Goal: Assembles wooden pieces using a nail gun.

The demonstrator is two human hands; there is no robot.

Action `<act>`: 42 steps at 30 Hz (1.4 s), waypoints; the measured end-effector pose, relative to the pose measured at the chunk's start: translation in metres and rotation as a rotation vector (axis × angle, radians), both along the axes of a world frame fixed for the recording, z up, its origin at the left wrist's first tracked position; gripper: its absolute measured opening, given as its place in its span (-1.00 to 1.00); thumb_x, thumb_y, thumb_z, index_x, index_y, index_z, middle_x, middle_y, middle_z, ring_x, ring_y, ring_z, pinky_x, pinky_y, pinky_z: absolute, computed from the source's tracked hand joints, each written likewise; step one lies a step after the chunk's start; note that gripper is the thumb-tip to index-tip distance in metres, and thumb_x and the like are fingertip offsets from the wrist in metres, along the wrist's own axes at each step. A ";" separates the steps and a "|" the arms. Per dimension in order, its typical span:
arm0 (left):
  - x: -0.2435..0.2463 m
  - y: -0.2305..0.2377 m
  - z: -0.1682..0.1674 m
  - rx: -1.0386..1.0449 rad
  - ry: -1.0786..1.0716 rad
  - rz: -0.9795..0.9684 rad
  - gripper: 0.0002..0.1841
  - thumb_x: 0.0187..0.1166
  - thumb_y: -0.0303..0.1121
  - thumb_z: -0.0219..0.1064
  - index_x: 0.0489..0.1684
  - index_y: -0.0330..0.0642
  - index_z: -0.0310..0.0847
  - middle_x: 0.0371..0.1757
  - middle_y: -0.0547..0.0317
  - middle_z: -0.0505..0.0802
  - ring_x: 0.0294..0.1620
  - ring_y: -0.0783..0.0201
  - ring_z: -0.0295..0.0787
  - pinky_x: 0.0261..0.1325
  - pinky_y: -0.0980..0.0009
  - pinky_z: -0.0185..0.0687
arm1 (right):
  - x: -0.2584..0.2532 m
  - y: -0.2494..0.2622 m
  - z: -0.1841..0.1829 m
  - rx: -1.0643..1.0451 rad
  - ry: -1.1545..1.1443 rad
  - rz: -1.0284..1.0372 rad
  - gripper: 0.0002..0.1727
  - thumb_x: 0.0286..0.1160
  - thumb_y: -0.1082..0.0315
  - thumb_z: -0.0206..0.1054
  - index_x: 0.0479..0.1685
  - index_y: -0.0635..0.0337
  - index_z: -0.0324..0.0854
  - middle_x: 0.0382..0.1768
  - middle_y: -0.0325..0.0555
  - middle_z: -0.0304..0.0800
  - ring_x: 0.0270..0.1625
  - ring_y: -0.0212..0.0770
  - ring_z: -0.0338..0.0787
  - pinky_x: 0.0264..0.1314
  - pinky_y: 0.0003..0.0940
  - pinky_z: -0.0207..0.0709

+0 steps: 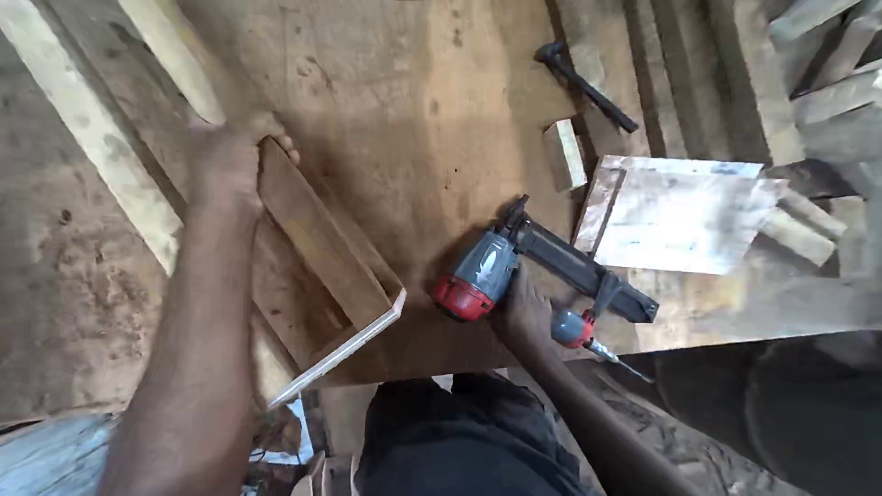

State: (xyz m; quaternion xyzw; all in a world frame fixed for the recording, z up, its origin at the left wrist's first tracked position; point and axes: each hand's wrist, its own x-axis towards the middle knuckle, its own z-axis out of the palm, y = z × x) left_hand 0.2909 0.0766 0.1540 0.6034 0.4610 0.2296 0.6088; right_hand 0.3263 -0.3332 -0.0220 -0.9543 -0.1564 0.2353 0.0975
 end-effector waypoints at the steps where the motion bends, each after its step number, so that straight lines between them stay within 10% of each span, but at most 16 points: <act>1: 0.000 0.000 -0.001 0.014 -0.003 0.009 -0.47 0.30 -0.54 0.44 0.27 -0.16 0.32 -0.37 0.18 0.81 -0.43 0.20 0.86 -0.31 0.27 0.91 | 0.006 0.008 -0.001 -0.043 0.008 0.012 0.19 0.08 0.09 0.66 0.80 0.29 0.01 0.34 0.39 0.64 0.26 0.42 0.73 0.14 0.44 0.60; 6: -0.004 0.001 -0.004 -0.006 -0.003 -0.011 -0.59 0.36 -0.48 0.41 0.17 -0.17 0.41 -0.38 0.16 0.80 -0.41 0.20 0.84 -0.29 0.27 0.88 | 0.024 -0.002 0.065 0.121 0.158 0.002 -0.39 0.21 0.13 0.59 0.30 0.09 0.55 -0.26 0.20 0.82 -0.21 0.36 0.83 -0.30 0.49 0.59; 10: -0.004 0.002 -0.004 -0.004 0.014 -0.050 -0.71 0.33 -0.47 0.40 -0.02 -0.15 0.51 -0.43 0.21 0.80 -0.44 0.24 0.82 -0.32 0.29 0.84 | -0.038 -0.067 0.145 0.583 0.224 -0.166 -0.49 0.24 0.14 0.57 0.20 0.10 0.65 -0.13 -0.26 0.83 -0.07 -0.40 0.82 0.05 -0.29 0.77; 13: -0.002 -0.001 -0.003 -0.022 0.011 -0.042 -0.76 0.36 -0.47 0.35 -0.06 -0.10 0.50 -0.44 0.24 0.78 -0.47 0.27 0.80 -0.36 0.33 0.82 | -0.101 -0.074 0.141 1.080 0.439 -0.373 -0.72 0.43 0.16 0.54 -0.07 0.15 0.78 -0.23 -0.23 0.87 -0.14 -0.37 0.84 0.07 -0.33 0.77; 15: -0.004 0.001 -0.003 -0.026 -0.002 -0.057 -0.73 0.36 -0.47 0.34 0.00 -0.12 0.50 -0.39 0.23 0.77 -0.43 0.27 0.79 -0.32 0.32 0.82 | -0.133 -0.047 0.134 1.336 0.603 -0.496 -0.69 0.19 0.06 0.62 -0.29 0.06 0.75 -0.43 -0.37 0.84 -0.34 -0.45 0.79 -0.13 -0.42 0.72; 19: -0.003 0.002 -0.004 -0.023 0.023 -0.051 -0.80 0.40 -0.46 0.34 -0.08 -0.09 0.53 -0.38 0.25 0.78 -0.43 0.31 0.78 -0.32 0.36 0.80 | -0.179 -0.020 0.123 1.585 0.787 -0.481 -0.70 0.27 -0.04 0.60 -0.28 -0.06 0.76 -0.44 -0.48 0.81 -0.37 -0.55 0.75 -0.15 -0.53 0.68; 22: -0.005 0.008 -0.008 0.028 0.012 -0.079 -0.55 0.27 -0.46 0.42 0.17 -0.16 0.45 -0.28 0.13 0.79 -0.35 0.21 0.82 -0.26 0.26 0.84 | -0.196 -0.013 0.110 1.591 0.848 -0.502 -0.71 0.26 0.00 0.64 -0.29 -0.04 0.75 -0.41 -0.50 0.84 -0.33 -0.58 0.77 -0.09 -0.55 0.70; 27: -0.003 0.003 -0.005 0.009 0.002 -0.112 -0.80 0.43 -0.47 0.30 -0.05 -0.08 0.47 -0.38 0.23 0.74 -0.41 0.29 0.77 -0.30 0.34 0.79 | -0.210 -0.003 0.094 1.522 0.727 -0.523 -0.62 0.20 -0.05 0.63 -0.39 0.04 0.69 -0.47 -0.49 0.79 -0.36 -0.60 0.73 -0.11 -0.60 0.65; 42: 0.000 0.010 -0.009 0.054 -0.018 -0.065 -0.72 0.37 -0.50 0.36 0.01 -0.15 0.47 -0.38 0.17 0.78 -0.41 0.24 0.81 -0.31 0.30 0.84 | -0.211 0.006 0.085 1.621 0.665 -0.421 -0.60 0.33 -0.11 0.52 -0.27 0.05 0.70 -0.45 -0.46 0.79 -0.37 -0.56 0.74 -0.17 -0.56 0.66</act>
